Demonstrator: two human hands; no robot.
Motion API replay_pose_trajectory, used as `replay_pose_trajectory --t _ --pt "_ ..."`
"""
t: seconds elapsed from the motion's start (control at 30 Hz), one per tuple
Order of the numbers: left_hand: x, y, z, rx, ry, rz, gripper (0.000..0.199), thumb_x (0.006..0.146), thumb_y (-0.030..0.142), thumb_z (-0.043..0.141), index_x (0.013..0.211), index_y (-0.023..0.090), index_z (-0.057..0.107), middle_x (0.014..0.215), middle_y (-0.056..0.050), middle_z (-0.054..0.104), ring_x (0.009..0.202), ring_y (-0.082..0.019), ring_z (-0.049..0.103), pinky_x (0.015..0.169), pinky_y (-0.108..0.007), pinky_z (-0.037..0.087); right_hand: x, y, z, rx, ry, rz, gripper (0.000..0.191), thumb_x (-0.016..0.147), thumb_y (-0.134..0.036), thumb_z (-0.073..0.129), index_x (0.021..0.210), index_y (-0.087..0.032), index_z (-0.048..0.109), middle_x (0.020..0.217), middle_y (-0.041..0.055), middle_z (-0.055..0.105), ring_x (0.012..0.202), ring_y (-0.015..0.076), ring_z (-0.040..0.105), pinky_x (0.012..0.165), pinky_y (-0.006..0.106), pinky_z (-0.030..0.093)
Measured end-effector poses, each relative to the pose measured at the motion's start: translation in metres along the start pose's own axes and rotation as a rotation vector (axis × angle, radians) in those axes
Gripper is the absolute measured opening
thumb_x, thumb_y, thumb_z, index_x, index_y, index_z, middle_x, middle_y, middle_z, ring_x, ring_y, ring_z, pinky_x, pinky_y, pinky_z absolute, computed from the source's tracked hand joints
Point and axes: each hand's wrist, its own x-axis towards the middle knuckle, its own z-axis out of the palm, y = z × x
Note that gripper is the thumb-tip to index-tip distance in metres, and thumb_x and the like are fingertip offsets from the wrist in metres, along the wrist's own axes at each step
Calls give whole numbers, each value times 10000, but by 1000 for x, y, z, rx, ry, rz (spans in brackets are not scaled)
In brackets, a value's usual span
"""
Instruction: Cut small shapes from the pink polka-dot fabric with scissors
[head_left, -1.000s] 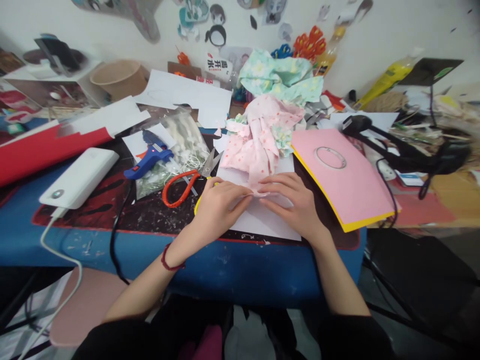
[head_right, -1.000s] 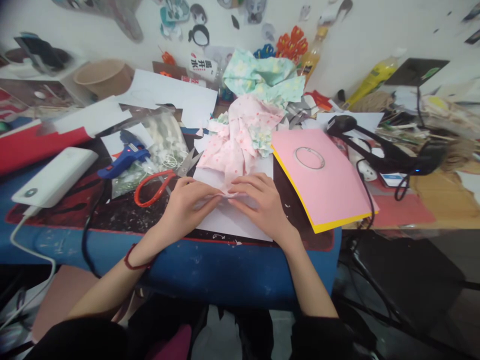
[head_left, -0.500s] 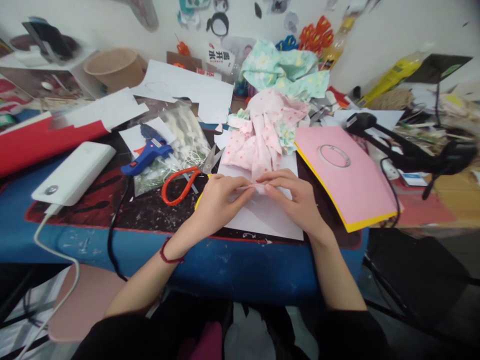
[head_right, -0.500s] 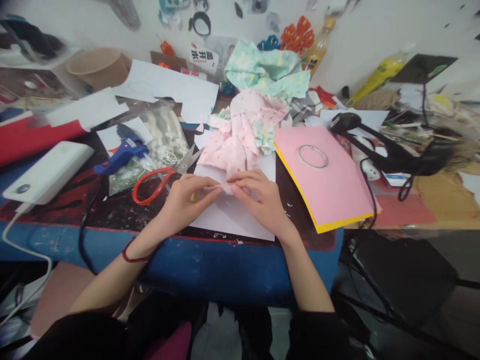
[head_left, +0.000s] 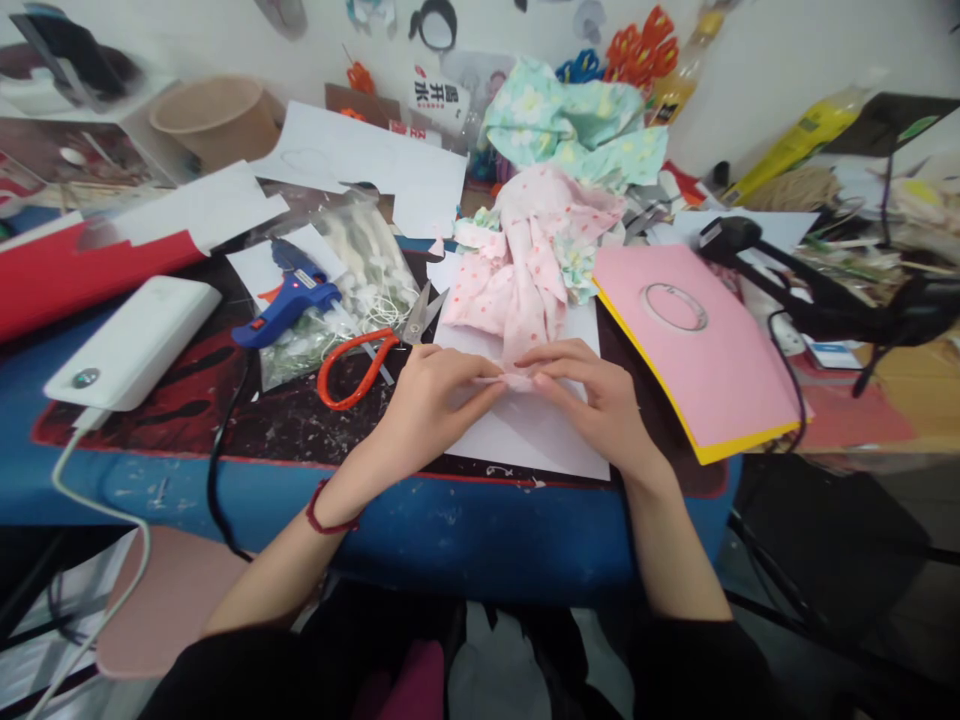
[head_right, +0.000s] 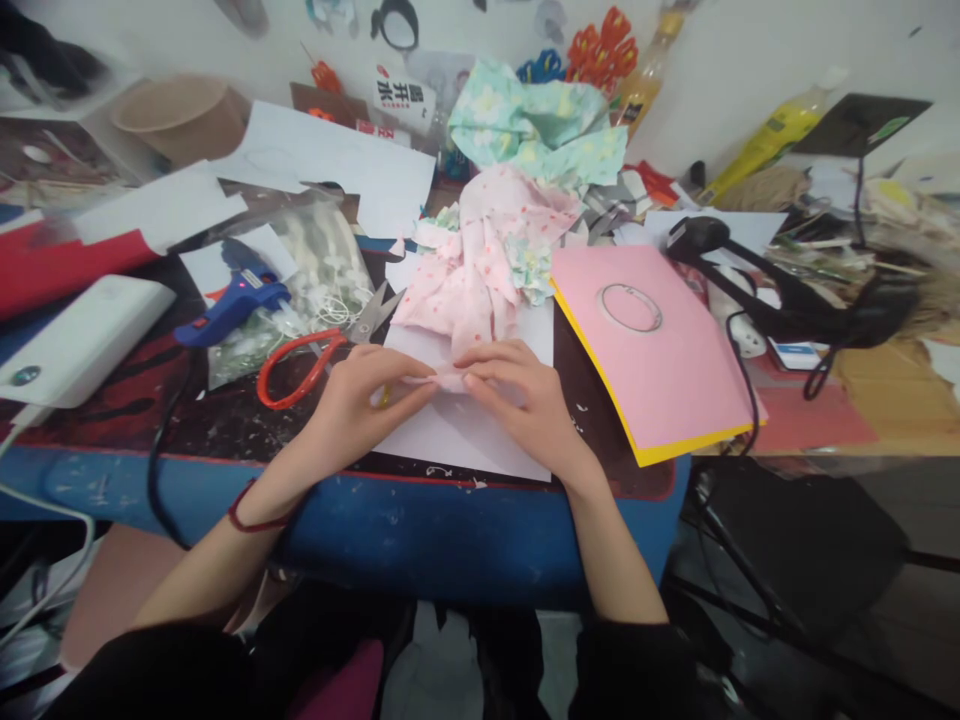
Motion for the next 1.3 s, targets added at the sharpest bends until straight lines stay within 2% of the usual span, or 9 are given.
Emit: replay_pose_trajectory --t 0.1,0.17,0.3,0.37,0.5,0.7,0.87,1.1,1.3 --pt "-12 0 -12 44 -168 126 188 969 404 647 1028 241 720 1048 8 790 1002 -180 703 951 -390 361 -16 -4 -9 -168 -72 -136 102 915 -210 701 966 -283 752 1162 21 745 1121 217 649 1012 444 515" --pt "-20 -1 -19 83 -223 172 258 967 456 630 1078 237 707 1111 -3 780 1058 -192 696 984 -401 349 -28 -5 -13 -231 -142 -172 105 893 -206 730 973 -272 740 1167 22 748 1131 227 644 1013 448 503" --pt "-26 2 -20 342 -109 226 180 1003 326 602 1089 191 685 1074 -29 792 988 -207 712 946 -414 382 -45 -1 -9 -312 -146 -155 186 924 -152 682 1082 -246 711 1066 23 779 1056 214 669 972 430 500" --pt "-25 6 -16 478 -86 287 189 998 332 605 1072 180 690 1050 -39 798 958 -225 714 918 -427 397 -48 2 -3 -347 -112 -149 220 928 -132 668 1125 -224 705 1064 34 775 1035 208 667 959 420 503" --pt "-23 16 -4 591 -116 342 291 979 419 618 1063 153 700 1030 -51 795 940 -246 715 882 -442 434 -49 7 6 -380 -57 -193 240 910 -111 683 1134 -192 710 1052 44 770 999 203 666 930 412 513" --pt "-23 27 6 699 -141 324 157 975 236 602 1053 145 704 971 -60 785 882 -228 722 869 -425 484 -52 8 5 -338 -28 -186 235 889 -97 705 1100 -199 718 1026 20 785 1003 185 688 947 381 539" --pt "-20 30 6 802 -161 449 185 978 91 533 1041 104 706 955 -78 783 851 -200 725 871 -392 500 -53 8 3 -283 -30 -167 226 889 -86 696 1084 -198 723 1037 16 793 1030 172 697 969 351 560" --pt "-10 22 9 763 -122 474 196 1004 105 516 994 143 707 923 -37 788 829 -167 713 822 -360 483 -56 8 5 -300 -3 -166 190 890 -97 697 1056 -183 729 1028 18 795 1034 174 702 976 353 557" --pt "-1 8 10 545 -159 307 193 1006 192 548 900 182 708 806 6 765 769 -155 697 790 -345 439 -58 0 11 -397 29 -166 225 906 -90 672 1113 -169 716 1079 34 784 1060 182 692 974 357 530"
